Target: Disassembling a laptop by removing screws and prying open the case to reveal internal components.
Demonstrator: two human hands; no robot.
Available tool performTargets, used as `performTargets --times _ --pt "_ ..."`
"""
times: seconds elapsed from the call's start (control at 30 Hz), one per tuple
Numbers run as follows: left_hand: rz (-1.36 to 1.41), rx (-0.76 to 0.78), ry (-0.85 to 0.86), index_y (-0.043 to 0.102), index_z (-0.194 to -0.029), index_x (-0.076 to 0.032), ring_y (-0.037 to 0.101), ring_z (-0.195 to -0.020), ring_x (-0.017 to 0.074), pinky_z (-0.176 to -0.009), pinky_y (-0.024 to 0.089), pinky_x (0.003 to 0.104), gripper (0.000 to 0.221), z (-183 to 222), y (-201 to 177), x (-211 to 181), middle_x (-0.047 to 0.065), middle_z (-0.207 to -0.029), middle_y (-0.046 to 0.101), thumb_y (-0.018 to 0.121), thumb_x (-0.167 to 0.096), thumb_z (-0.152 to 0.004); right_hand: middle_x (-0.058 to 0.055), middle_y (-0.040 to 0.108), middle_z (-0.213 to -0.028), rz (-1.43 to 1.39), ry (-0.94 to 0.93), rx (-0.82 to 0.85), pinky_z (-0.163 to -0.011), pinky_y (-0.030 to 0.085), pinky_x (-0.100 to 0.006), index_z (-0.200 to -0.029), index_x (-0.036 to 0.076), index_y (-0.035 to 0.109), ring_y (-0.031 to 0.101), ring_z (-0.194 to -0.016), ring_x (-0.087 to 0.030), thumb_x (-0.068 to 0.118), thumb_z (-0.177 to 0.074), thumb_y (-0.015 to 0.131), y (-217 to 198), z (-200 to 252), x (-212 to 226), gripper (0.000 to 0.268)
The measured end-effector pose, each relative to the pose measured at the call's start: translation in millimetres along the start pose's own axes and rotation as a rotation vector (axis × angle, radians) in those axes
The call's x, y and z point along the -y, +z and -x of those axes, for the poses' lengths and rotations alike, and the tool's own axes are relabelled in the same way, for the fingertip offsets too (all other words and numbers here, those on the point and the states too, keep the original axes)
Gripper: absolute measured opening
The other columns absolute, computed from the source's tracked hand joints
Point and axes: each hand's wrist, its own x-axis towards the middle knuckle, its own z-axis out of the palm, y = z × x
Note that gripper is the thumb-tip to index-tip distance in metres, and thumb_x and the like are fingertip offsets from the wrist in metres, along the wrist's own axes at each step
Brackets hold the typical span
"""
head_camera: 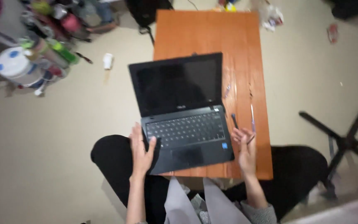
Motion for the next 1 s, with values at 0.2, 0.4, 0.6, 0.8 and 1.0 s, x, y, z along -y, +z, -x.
performTargets --times 0.2,0.4,0.6,0.8,1.0 --pt "-0.372 -0.09 0.211 0.043 -0.149 0.005 0.032 -0.148 0.05 -0.12 0.009 0.073 0.065 1 18 -111 0.026 -0.155 0.044 0.06 -0.02 -0.092 -0.013 0.043 -0.115 0.299 0.112 -0.064 -0.086 0.046 -0.032 -0.125 0.004 0.029 0.048 -0.103 -0.017 0.03 -0.105 0.045 -36 46 5 0.036" --pt "-0.401 0.532 0.68 0.056 -0.141 -0.009 0.017 -0.155 0.0365 -0.117 0.01 0.075 0.062 5 104 -137 0.017 -0.161 0.037 0.062 -0.038 -0.087 -0.006 0.055 -0.077 0.015 0.371 0.008 -0.033 0.035 -0.025 -0.119 0.0 0.06 0.039 -0.043 -0.009 0.021 -0.106 0.049 -39 98 -10 0.028" --pt "-0.483 0.746 0.878 0.063 -0.13 -0.016 0.029 -0.152 0.0305 -0.117 0.004 0.081 0.071 -19 141 -130 0.006 -0.139 0.059 0.082 -0.041 -0.067 -0.016 0.066 -0.069 0.044 0.425 -0.058 -0.033 0.043 -0.03 -0.11 -0.008 0.066 0.046 -0.04 -0.016 0.015 -0.102 0.055 -37 120 -14 0.027" --pt "-0.352 0.693 0.953 0.063 -0.127 -0.02 0.033 -0.151 0.0266 -0.118 0.0 0.081 0.059 -20 136 -123 0.004 -0.139 0.057 0.074 -0.049 -0.076 -0.017 0.067 -0.069 -0.033 0.417 0.014 -0.034 0.046 -0.028 -0.107 -0.009 0.067 0.048 -0.036 -0.015 0.016 -0.102 0.055 -25 125 -17 0.028" --pt "-0.321 0.641 0.941 0.07 -0.115 -0.021 0.046 -0.141 0.0236 -0.119 0.001 0.08 0.045 -23 141 -125 0.001 -0.128 0.061 0.071 -0.044 -0.077 -0.014 0.069 -0.062 0.095 0.417 0.016 -0.03 0.043 -0.028 -0.104 -0.005 0.069 0.045 -0.031 -0.014 0.014 -0.103 0.054 -14 123 -5 0.024"
